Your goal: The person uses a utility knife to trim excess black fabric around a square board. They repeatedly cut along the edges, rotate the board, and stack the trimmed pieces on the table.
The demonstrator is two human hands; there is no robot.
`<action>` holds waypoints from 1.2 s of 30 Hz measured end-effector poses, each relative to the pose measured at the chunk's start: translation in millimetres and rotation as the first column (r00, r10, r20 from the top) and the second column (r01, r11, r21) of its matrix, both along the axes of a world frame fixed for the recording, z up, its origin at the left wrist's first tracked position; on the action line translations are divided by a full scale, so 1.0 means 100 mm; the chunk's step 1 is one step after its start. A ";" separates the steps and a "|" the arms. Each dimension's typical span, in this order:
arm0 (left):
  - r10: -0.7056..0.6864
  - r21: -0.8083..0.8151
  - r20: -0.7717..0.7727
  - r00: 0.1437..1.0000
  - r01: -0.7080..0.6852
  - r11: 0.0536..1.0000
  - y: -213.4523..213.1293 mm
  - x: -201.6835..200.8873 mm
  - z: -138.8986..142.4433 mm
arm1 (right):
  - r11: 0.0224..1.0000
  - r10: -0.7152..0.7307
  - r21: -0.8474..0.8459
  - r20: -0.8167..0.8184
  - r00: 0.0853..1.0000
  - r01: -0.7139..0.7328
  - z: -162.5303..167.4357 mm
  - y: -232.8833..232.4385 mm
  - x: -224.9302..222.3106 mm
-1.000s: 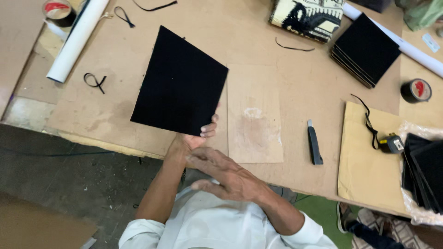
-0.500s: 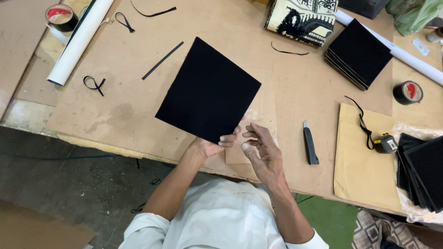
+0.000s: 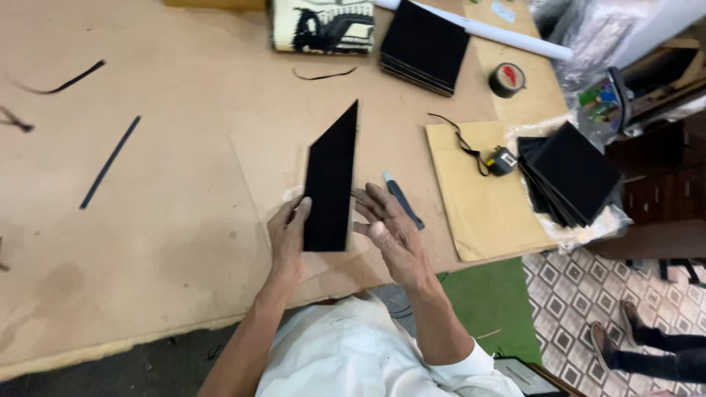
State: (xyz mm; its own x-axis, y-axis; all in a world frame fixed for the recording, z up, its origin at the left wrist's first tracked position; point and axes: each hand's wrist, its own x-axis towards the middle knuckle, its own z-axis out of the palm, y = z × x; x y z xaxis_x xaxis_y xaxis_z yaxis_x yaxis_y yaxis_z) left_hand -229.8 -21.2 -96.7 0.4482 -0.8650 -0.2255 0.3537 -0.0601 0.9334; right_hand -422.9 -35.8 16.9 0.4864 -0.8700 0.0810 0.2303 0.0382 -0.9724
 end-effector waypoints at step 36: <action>0.092 0.012 0.605 0.791 -0.125 0.992 -0.89 -1.36 -0.09 | 0.746 -0.661 -0.497 -0.467 0.588 0.444 -1.31 -2.56 -2.80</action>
State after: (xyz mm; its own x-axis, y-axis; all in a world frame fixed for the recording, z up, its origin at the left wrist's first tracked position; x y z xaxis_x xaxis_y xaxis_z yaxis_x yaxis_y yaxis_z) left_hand -366.2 -110.4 -105.9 0.5977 -0.7976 0.0812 -0.2720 -0.1065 0.9564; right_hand -703.1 -292.3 -114.0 -0.0454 -0.9633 0.2644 -0.5053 -0.2062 -0.8379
